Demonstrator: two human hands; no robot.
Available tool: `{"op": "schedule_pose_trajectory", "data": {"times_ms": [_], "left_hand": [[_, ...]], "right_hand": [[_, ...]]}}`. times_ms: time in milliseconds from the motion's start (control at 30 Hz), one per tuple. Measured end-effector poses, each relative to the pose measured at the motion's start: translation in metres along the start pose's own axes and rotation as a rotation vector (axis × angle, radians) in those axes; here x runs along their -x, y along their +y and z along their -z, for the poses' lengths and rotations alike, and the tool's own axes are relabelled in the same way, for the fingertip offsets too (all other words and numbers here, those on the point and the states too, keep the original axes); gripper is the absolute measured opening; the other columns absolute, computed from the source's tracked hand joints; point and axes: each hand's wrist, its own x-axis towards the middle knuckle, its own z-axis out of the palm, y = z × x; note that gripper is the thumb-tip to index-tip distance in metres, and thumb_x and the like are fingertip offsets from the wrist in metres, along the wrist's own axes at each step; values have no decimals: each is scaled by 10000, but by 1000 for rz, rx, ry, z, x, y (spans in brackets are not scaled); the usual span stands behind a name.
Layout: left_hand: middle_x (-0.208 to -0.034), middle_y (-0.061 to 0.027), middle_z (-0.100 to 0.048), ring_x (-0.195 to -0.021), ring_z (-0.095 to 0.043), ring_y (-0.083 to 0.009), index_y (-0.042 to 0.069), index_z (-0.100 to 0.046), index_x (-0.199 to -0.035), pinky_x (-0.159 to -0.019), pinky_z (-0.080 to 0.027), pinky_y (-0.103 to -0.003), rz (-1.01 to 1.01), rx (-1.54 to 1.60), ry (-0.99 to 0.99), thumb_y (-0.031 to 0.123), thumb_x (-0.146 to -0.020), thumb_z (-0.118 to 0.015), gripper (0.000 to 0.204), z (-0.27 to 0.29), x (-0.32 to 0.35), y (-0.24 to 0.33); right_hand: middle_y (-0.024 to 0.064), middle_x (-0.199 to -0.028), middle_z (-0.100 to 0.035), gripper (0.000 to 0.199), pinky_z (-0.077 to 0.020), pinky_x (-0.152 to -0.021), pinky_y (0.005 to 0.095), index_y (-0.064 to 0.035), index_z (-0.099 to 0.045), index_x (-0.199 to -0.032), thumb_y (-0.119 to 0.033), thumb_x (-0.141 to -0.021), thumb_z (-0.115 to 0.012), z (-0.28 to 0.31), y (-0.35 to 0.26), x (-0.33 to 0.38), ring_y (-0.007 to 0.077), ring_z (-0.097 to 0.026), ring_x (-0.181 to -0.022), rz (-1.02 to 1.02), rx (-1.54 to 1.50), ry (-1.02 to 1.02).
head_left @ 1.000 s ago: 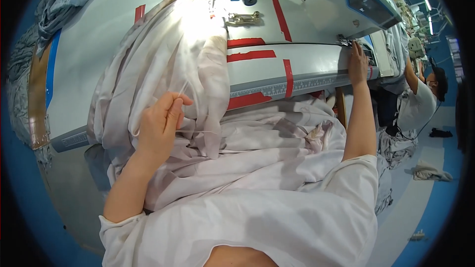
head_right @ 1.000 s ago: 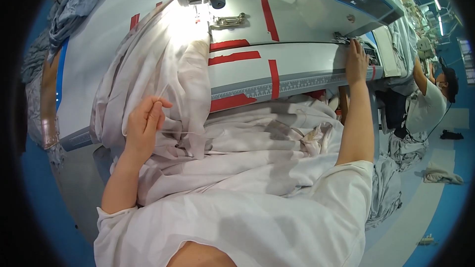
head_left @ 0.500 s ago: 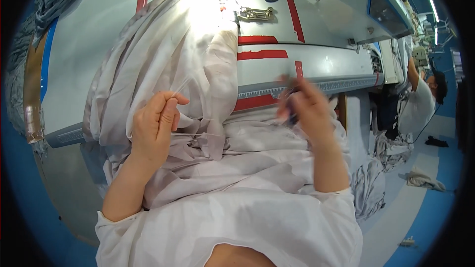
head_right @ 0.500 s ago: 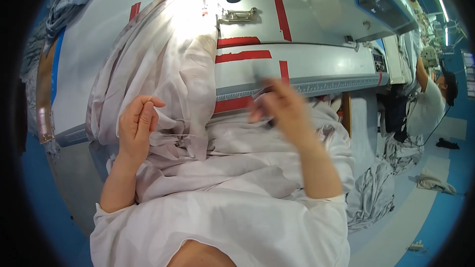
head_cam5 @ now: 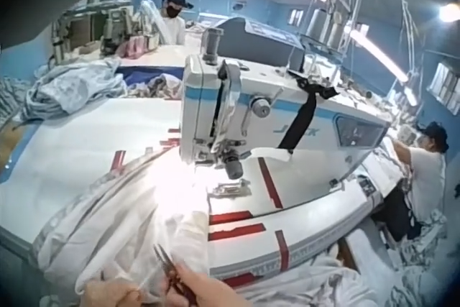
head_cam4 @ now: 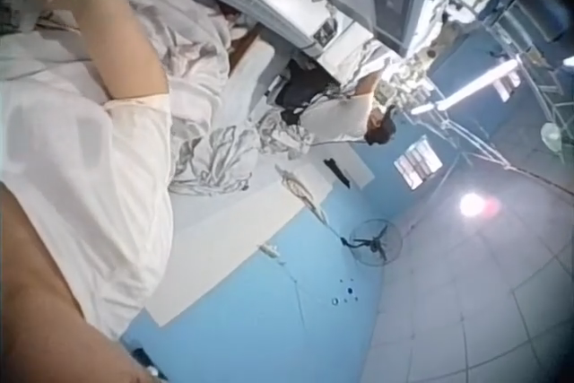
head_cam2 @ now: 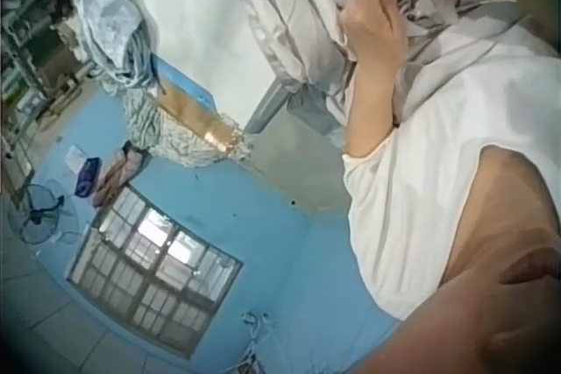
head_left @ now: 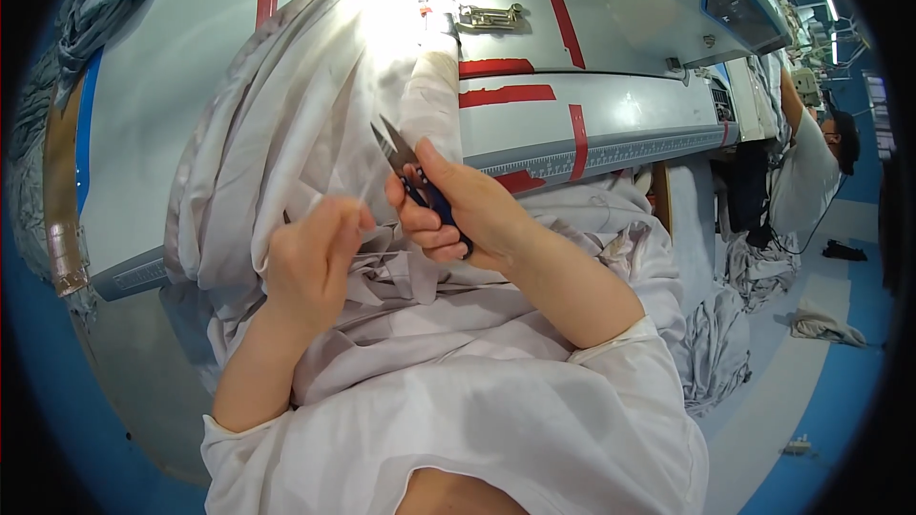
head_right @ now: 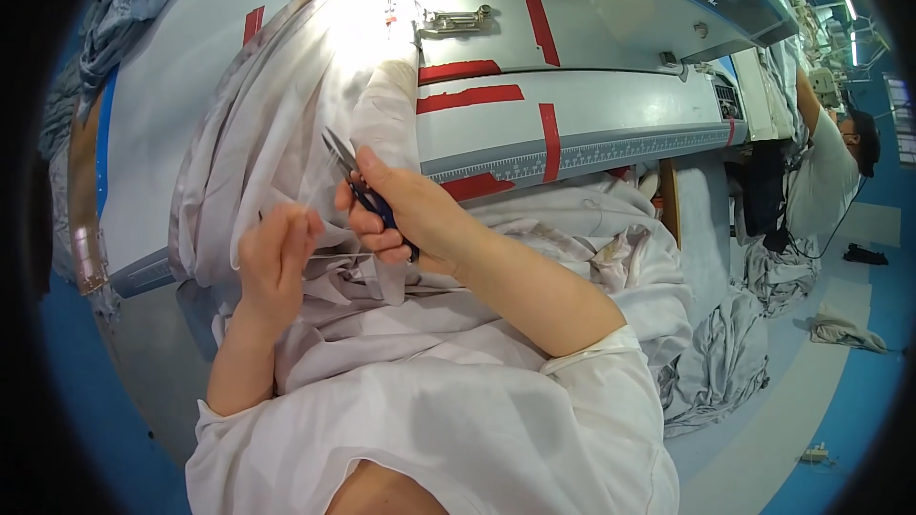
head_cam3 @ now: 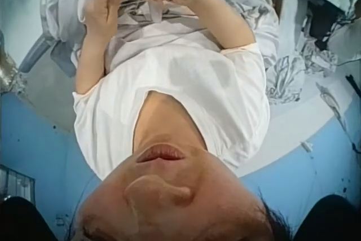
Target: Sewing white fabric pieces using an industrial sewing machine.
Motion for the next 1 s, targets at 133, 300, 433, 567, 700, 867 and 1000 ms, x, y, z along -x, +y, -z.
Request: {"op": "schedule_pose_trajectory", "data": {"times_ms": [133,300,433,567,700,867,1000], "left_hand": [[-559,-32,-485,-434,-471,-194,59,-593,-839,-403,-353,-281,-439,-134,59,50,-773,-553,78,6,19,-3],[-559,24,-458,-444,-461,-124,101,-596,-799,-383,-328,-275,-594,-92,-321,95,-591,-617,209,21,49,26],[-631,20,-533,-544,-544,-151,114,-600,-807,-473,-440,-274,-646,-156,-296,100,-632,-639,180,22,65,40],[-802,-41,-620,-761,-625,-220,85,-603,-828,-750,-532,-354,-765,-48,-207,86,-729,-642,107,20,65,58],[-827,-91,-633,-783,-638,-246,29,-594,-823,-809,-532,-410,-438,445,-440,41,-766,-632,69,14,93,56],[-737,-86,-633,-685,-643,-235,38,-574,-770,-768,-539,-413,-240,600,-411,-51,-751,-593,93,35,126,63],[-680,-86,-614,-633,-629,-239,2,-584,-761,-709,-552,-416,-124,640,-330,-18,-750,-624,47,54,162,62]], "right_hand": [[-20,-591,-376,503,-229,-371,182,-64,-503,-916,-530,-958,-317,-2,1,8,53,-299,-462,5,-43,34],[-18,-588,-372,522,-226,-373,184,-56,-502,-919,-536,-958,-301,11,20,37,58,-303,-468,-40,-66,-45],[-14,-586,-360,540,-227,-377,184,-45,-501,-924,-546,-953,-301,9,36,52,59,-294,-468,-60,-108,-114],[-11,-591,-353,543,-228,-373,186,-42,-504,-928,-547,-951,-308,6,48,54,60,-282,-466,-62,-120,-118],[-9,-594,-354,537,-222,-366,189,-40,-505,-928,-542,-951,-316,5,58,57,59,-282,-468,-35,-68,-135],[-12,-599,-365,551,-220,-359,192,-31,-506,-912,-554,-939,-335,0,78,61,56,-281,-467,-70,-40,-202],[-19,-603,-369,525,-225,-369,195,-29,-507,-905,-526,-953,-345,-12,98,60,55,-282,-469,-104,-9,-280]]}}
